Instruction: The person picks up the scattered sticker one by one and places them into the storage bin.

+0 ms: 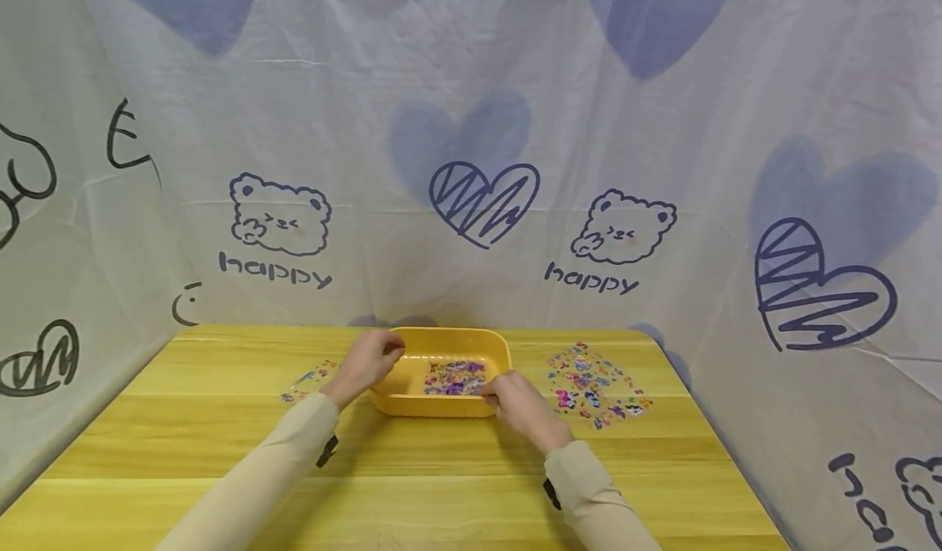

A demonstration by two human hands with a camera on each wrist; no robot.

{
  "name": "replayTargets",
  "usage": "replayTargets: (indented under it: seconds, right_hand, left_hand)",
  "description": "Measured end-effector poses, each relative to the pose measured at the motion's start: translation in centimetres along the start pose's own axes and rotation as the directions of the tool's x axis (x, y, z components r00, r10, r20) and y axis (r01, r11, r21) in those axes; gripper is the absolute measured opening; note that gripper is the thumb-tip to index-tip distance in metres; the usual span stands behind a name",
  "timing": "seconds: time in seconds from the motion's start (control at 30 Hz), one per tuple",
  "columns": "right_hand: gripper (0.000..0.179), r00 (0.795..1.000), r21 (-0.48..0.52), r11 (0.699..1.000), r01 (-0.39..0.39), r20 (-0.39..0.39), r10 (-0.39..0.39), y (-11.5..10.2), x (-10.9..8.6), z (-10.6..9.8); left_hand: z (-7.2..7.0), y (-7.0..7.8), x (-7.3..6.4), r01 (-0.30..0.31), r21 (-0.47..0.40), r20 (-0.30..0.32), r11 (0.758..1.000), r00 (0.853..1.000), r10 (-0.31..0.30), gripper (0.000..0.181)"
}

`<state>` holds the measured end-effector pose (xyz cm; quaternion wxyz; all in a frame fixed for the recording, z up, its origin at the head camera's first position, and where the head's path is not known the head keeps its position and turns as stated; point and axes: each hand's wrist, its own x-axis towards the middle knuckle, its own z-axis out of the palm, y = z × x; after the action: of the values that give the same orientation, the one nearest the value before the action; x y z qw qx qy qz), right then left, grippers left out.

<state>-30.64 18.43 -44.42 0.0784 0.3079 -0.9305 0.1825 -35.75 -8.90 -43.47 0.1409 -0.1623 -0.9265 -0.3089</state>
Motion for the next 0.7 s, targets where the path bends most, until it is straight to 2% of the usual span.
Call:
replayTargets:
  seconds: [0.17,0.33,0.5,0.6,0.7]
  right_hand:
    - [0.018,1.000,0.001,1.000,0.002,0.001,-0.002,0.2,0.0,-0.2]
    - [0.018,1.000,0.003,1.000,-0.022,0.001,0.022,0.3,-0.1,-0.3]
    - [0.016,1.000,-0.022,1.000,-0.022,-0.010,0.022,0.2,0.0,-0.1]
    - [0.014,1.000,-0.032,0.999,0.000,-0.007,0.000,0.1,0.1,0.1]
    - [0.014,1.000,-0.025,1.000,0.012,0.000,-0.012,-0.1,0.2,0.2]
  left_hand:
    - [-0.6,-0.4,-0.3,-0.014,-0.030,-0.046,0.999,0.999,0.012,0.009]
    - [-1.3,-1.1,-0.8,0.006,-0.089,-0.072,0.996,0.997,-0.013,0.008]
    - [-2.4,-2.0,-1.6,0.067,-0.146,-0.060,0.987,0.995,-0.077,0.010]
    - [-3.2,-2.5,-2.2,0.117,-0.156,-0.038,0.981,0.991,-0.125,0.013]
    - [-3.9,-3.1,-2.8,0.138,-0.155,-0.026,0.978,0.989,-0.143,0.014]
